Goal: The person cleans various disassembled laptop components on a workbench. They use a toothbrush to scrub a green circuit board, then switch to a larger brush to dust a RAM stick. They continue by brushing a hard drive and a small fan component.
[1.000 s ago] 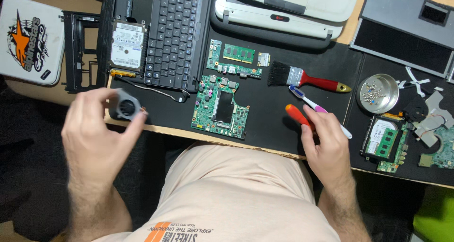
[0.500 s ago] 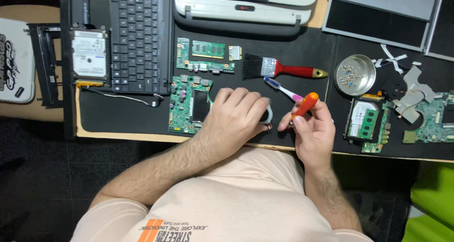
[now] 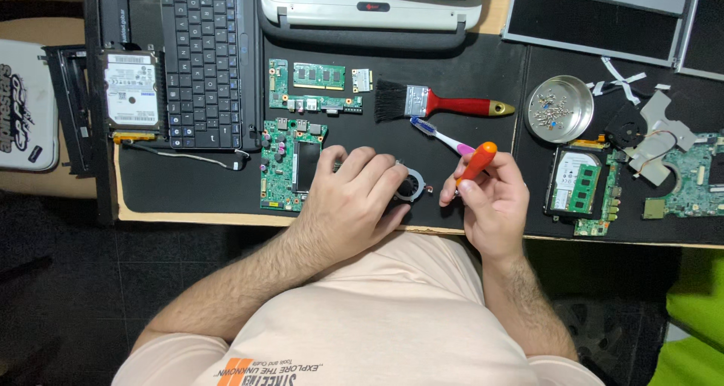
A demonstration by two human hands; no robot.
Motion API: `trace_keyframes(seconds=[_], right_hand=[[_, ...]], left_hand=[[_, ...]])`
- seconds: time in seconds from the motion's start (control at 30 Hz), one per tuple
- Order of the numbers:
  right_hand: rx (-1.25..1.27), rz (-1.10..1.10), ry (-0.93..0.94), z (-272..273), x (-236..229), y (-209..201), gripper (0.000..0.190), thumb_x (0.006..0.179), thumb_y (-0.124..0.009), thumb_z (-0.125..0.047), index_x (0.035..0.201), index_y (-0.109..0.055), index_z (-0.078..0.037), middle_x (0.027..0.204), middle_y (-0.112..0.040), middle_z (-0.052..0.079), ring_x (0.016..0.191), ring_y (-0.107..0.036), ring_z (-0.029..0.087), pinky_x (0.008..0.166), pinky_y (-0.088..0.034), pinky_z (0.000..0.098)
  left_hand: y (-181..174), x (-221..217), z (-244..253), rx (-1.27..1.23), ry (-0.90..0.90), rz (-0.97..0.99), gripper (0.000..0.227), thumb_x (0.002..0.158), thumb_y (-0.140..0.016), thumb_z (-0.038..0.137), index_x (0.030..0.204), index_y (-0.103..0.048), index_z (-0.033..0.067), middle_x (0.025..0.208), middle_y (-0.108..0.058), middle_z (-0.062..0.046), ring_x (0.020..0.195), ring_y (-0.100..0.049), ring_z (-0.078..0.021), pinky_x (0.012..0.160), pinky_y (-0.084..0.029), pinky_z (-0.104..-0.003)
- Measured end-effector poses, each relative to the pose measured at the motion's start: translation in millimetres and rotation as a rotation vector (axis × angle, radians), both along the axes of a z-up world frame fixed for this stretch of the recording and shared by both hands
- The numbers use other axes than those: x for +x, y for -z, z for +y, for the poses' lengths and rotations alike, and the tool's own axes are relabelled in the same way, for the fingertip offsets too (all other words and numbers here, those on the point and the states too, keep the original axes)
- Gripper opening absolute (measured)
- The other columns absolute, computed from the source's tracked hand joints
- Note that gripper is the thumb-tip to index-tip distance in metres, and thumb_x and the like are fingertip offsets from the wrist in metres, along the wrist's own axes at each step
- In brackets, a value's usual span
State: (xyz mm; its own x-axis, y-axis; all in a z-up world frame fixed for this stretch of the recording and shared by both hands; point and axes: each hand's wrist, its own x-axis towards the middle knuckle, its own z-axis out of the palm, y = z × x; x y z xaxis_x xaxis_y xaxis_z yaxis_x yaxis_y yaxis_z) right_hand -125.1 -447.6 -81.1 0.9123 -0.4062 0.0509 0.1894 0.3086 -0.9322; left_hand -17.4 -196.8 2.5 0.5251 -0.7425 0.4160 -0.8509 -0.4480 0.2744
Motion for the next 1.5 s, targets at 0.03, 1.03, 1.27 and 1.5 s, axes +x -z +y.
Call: trace_keyframes(seconds=[0.03, 1.03, 1.27, 1.5], right_hand=[[0.0, 0.003, 0.001, -1.1, -0.6, -1.2, 0.043, 0.109, -0.08, -0.005, 0.143, -0.06, 0.013, 0.11, -0.065, 0.024, 0.074, -0.081, 0.033, 0.069, -0.075, 0.0469], [-0.026, -0.011, 0.036, -2.8, 3.0, 2.9, 0.044, 0.105, -0.085, -0.006, 0.139, -0.064, 0.011, 0.105, -0.069, 0.025, 0.074, -0.081, 0.031, 0.07, -0.075, 0.0463], [0.01, 0.009, 0.017, -3.6, 2.6, -0.8, 0.041, 0.108, -0.082, -0.007, 0.142, -0.063, 0.007, 0.108, -0.068, 0.024, 0.074, -0.077, 0.027, 0.068, -0.071, 0.0418], [-0.081, 0.062, 0.015, -6.9, 1.0, 2.6, 0.041, 0.11, -0.079, -0.005, 0.144, -0.062, 0.009, 0.109, -0.067, 0.024, 0.073, -0.074, 0.025, 0.069, -0.067, 0.0405]], left_hand=[[-4.4, 1.1, -1.2, 0.0, 0.001, 0.003, 0.053, 0.097, -0.093, 0.038, 0.138, -0.075, 0.0114, 0.127, -0.072, -0.01, 0.126, -0.07, -0.0325, 0.109, -0.05, -0.056], [9.0, -3.2, 2.0, -0.17, 0.118, -0.161, 0.017, 0.126, -0.068, 0.016, 0.13, -0.082, 0.0078, 0.126, -0.077, -0.016, 0.115, -0.078, -0.0338, 0.109, -0.062, -0.051], [0.5, 1.5, 77.0, -0.11, 0.024, -0.028, 0.029, 0.119, -0.079, 0.041, 0.131, -0.085, 0.0154, 0.134, -0.08, -0.011, 0.129, -0.076, -0.0362, 0.119, -0.053, -0.062], [-3.4, 5.4, 109.6, 0.13, -0.029, 0.001, 0.061, 0.094, -0.101, 0.044, 0.147, -0.081, 0.0205, 0.147, -0.078, -0.006, 0.14, -0.068, -0.0321, 0.116, -0.049, -0.057]])
